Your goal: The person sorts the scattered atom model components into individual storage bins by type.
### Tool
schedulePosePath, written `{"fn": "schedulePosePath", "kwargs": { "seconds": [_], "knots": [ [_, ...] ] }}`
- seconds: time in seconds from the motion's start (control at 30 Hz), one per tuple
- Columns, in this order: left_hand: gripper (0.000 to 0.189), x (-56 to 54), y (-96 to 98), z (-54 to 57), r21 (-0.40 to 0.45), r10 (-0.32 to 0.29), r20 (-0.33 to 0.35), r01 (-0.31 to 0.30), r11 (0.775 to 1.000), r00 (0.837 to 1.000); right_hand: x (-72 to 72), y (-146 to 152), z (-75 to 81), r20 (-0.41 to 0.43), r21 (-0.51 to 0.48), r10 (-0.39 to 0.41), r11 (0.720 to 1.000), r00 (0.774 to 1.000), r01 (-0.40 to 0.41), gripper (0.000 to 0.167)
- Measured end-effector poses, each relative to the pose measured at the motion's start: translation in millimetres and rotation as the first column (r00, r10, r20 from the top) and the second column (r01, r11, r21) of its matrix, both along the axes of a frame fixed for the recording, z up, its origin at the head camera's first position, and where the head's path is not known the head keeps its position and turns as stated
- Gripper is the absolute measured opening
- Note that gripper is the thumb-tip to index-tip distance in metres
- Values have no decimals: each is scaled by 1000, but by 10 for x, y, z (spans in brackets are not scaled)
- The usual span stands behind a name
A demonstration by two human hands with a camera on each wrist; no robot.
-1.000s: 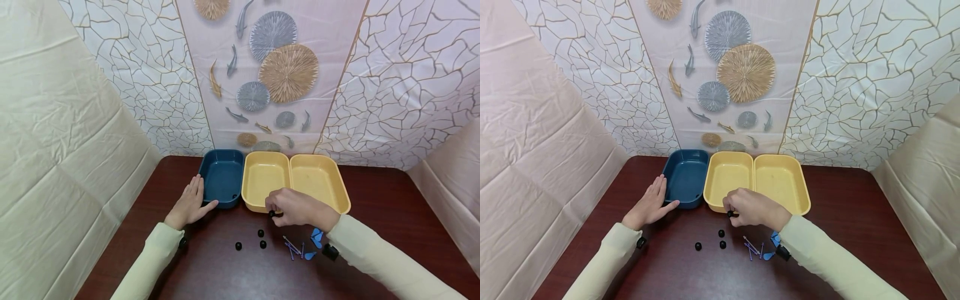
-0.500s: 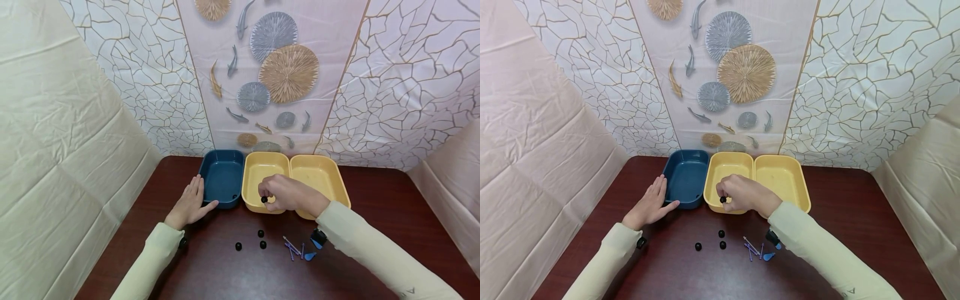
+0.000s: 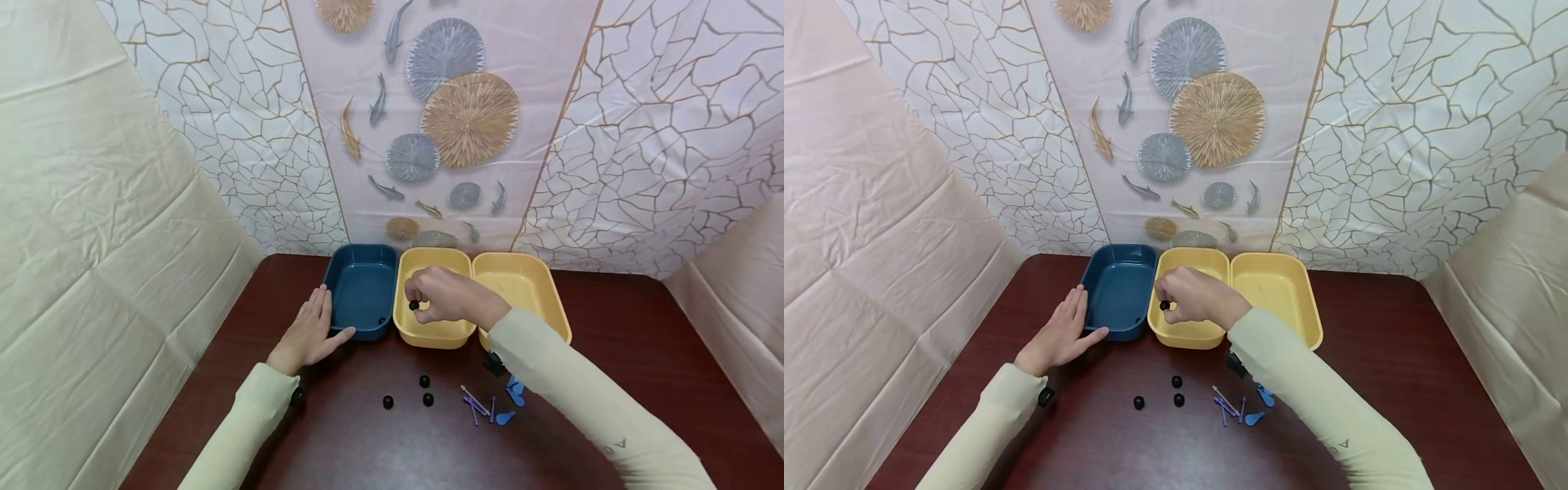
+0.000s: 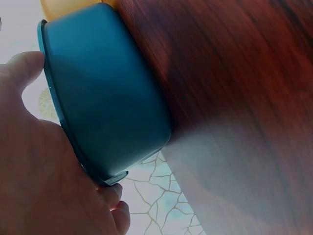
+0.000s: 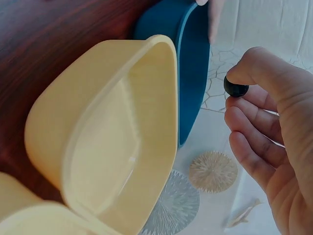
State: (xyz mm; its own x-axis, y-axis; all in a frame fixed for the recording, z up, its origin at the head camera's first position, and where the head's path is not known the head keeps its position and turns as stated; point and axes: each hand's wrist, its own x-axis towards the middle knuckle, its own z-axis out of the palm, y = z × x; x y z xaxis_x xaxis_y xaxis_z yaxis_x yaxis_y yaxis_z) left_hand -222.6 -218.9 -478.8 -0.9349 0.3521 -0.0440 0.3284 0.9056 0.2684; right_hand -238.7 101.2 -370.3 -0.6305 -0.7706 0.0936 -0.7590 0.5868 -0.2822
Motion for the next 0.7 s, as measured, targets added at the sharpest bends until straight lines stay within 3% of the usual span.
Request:
{"fn": "schedulePosePath", "kwargs": {
  "seconds": [0.53,0.7],
  "knots": [
    [104,0,-18,22,0,3,9,-3,1000,1000,-249,-373,-129,13,23,-13,1000,1000,13,12],
    [105,-23,-18,-16,15,-2,6,2,1000,1000,-336,-413,-212,20,10,-30,999,999,30,12]
  ]
}}
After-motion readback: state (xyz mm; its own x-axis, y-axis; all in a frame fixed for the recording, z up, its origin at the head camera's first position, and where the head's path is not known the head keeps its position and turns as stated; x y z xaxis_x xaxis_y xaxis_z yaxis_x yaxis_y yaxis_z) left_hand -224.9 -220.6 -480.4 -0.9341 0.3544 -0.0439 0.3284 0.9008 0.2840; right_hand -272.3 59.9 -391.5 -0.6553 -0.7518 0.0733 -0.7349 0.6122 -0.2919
